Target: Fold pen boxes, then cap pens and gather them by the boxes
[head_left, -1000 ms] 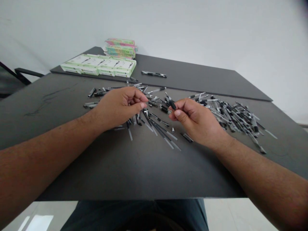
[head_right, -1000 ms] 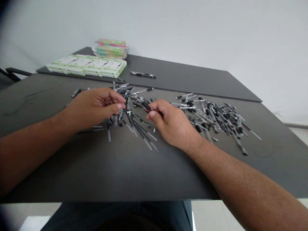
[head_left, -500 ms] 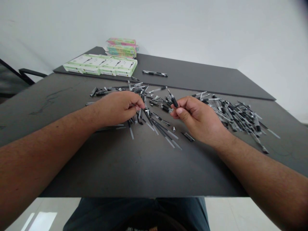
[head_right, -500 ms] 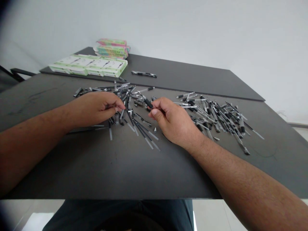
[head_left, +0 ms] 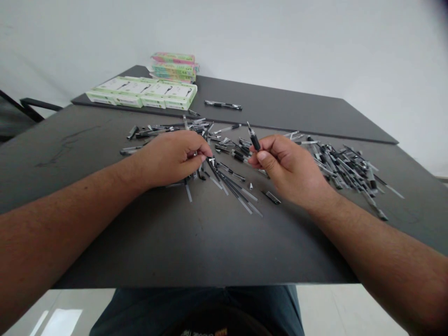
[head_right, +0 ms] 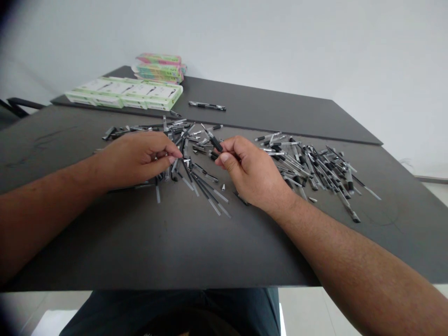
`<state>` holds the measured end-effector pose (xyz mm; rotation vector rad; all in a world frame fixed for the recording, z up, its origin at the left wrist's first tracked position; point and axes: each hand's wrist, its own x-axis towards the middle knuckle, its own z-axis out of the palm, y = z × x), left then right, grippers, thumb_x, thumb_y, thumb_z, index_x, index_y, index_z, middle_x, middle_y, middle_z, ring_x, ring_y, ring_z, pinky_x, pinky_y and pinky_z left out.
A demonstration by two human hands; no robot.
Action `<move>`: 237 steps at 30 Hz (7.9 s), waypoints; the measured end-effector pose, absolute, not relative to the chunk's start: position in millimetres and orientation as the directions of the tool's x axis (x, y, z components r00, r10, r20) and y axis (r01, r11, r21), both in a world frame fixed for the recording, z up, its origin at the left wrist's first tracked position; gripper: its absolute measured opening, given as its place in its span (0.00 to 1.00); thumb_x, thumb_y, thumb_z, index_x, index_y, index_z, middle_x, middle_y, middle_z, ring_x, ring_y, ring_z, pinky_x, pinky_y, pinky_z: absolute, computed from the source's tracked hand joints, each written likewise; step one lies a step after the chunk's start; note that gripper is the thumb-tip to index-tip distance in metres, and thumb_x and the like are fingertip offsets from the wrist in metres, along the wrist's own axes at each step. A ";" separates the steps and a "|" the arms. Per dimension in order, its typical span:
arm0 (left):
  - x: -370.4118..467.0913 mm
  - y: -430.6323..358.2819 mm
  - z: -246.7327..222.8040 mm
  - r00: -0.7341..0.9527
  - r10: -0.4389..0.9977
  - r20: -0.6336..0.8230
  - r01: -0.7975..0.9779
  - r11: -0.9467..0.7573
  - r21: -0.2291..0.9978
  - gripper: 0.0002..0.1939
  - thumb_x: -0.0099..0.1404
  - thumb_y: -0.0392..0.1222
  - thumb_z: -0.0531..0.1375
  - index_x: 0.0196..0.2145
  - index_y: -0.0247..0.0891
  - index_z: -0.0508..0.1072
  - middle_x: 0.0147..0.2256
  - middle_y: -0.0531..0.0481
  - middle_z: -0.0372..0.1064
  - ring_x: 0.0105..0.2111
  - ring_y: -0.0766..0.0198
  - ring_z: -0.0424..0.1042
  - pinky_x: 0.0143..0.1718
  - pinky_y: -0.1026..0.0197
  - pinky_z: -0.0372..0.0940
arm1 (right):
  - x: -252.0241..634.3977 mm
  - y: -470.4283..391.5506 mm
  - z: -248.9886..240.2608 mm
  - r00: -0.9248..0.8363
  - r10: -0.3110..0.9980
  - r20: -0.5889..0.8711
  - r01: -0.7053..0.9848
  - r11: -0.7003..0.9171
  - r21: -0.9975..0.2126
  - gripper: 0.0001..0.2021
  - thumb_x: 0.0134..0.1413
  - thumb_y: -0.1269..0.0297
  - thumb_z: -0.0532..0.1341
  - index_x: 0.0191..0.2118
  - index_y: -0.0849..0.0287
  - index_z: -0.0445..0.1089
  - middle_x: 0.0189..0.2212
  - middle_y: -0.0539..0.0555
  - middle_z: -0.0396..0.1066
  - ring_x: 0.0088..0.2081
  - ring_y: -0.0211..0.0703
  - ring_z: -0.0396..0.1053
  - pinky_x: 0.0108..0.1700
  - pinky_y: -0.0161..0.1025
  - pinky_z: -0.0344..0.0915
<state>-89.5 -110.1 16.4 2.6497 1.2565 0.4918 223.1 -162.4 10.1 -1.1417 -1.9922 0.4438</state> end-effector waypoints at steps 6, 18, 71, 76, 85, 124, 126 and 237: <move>-75.0 -124.7 12.8 0.755 0.602 0.259 0.538 -0.795 0.281 0.16 0.78 0.41 0.56 0.50 0.40 0.86 0.44 0.45 0.84 0.47 0.53 0.82 0.56 0.53 0.72 | 226.6 -154.5 5.8 -0.253 0.829 0.499 0.540 0.549 -0.638 0.15 0.81 0.48 0.61 0.47 0.53 0.77 0.39 0.55 0.86 0.40 0.50 0.82 0.45 0.48 0.74; -11.7 -122.8 15.9 0.928 0.291 0.234 0.288 -0.957 0.046 0.12 0.80 0.36 0.61 0.49 0.42 0.86 0.45 0.43 0.85 0.48 0.49 0.79 0.58 0.50 0.69 | 233.0 -136.7 -2.0 -0.180 0.845 0.504 0.496 0.520 -0.695 0.12 0.80 0.49 0.60 0.49 0.51 0.73 0.42 0.55 0.86 0.42 0.52 0.84 0.48 0.49 0.76; -68.2 -124.1 11.2 0.263 0.941 0.213 0.459 -0.316 0.830 0.15 0.65 0.55 0.71 0.41 0.42 0.79 0.32 0.50 0.79 0.29 0.60 0.73 0.31 0.58 0.66 | 217.3 -160.3 3.2 -0.333 0.857 0.394 0.602 0.515 -0.611 0.05 0.74 0.62 0.61 0.46 0.51 0.76 0.40 0.54 0.86 0.42 0.52 0.82 0.47 0.46 0.73; -63.3 -133.0 14.1 0.245 0.928 0.280 0.414 -0.361 0.836 0.13 0.66 0.52 0.71 0.42 0.41 0.79 0.33 0.51 0.79 0.30 0.61 0.73 0.31 0.59 0.66 | 216.4 -164.0 3.2 -0.356 0.847 0.396 0.620 0.530 -0.578 0.05 0.74 0.62 0.61 0.45 0.51 0.76 0.38 0.53 0.84 0.39 0.50 0.80 0.45 0.46 0.72; -61.0 -138.0 13.0 0.266 0.898 0.350 0.410 -0.434 0.802 0.11 0.68 0.49 0.71 0.41 0.41 0.79 0.34 0.50 0.81 0.34 0.60 0.77 0.34 0.59 0.68 | 219.3 -159.6 1.3 -0.363 0.826 0.431 0.649 0.556 -0.519 0.08 0.74 0.63 0.61 0.47 0.53 0.79 0.40 0.55 0.84 0.40 0.51 0.80 0.49 0.47 0.74; -59.6 -146.5 11.8 0.411 0.777 0.476 0.539 -0.629 0.561 0.06 0.72 0.42 0.67 0.44 0.42 0.84 0.34 0.55 0.82 0.31 0.64 0.78 0.37 0.62 0.71 | 218.9 -162.0 -2.2 -0.501 0.698 0.511 0.599 0.706 -0.378 0.09 0.75 0.71 0.62 0.50 0.58 0.82 0.45 0.59 0.87 0.47 0.54 0.84 0.53 0.48 0.78; -59.0 -146.6 12.5 0.427 0.767 0.479 0.543 -0.641 0.542 0.06 0.72 0.42 0.66 0.44 0.42 0.84 0.34 0.55 0.82 0.31 0.64 0.78 0.37 0.62 0.70 | 218.5 -162.7 -1.0 -0.508 0.693 0.511 0.596 0.711 -0.373 0.09 0.75 0.71 0.62 0.50 0.58 0.82 0.44 0.59 0.87 0.47 0.53 0.84 0.53 0.48 0.78; -58.8 -145.0 6.2 0.523 0.718 0.460 0.459 -0.692 0.557 0.04 0.74 0.42 0.65 0.43 0.42 0.82 0.38 0.54 0.83 0.35 0.64 0.81 0.40 0.61 0.71 | 214.6 -171.9 10.9 -0.517 0.757 0.399 0.552 0.652 -0.520 0.05 0.72 0.64 0.65 0.45 0.56 0.79 0.34 0.51 0.83 0.34 0.42 0.78 0.38 0.38 0.66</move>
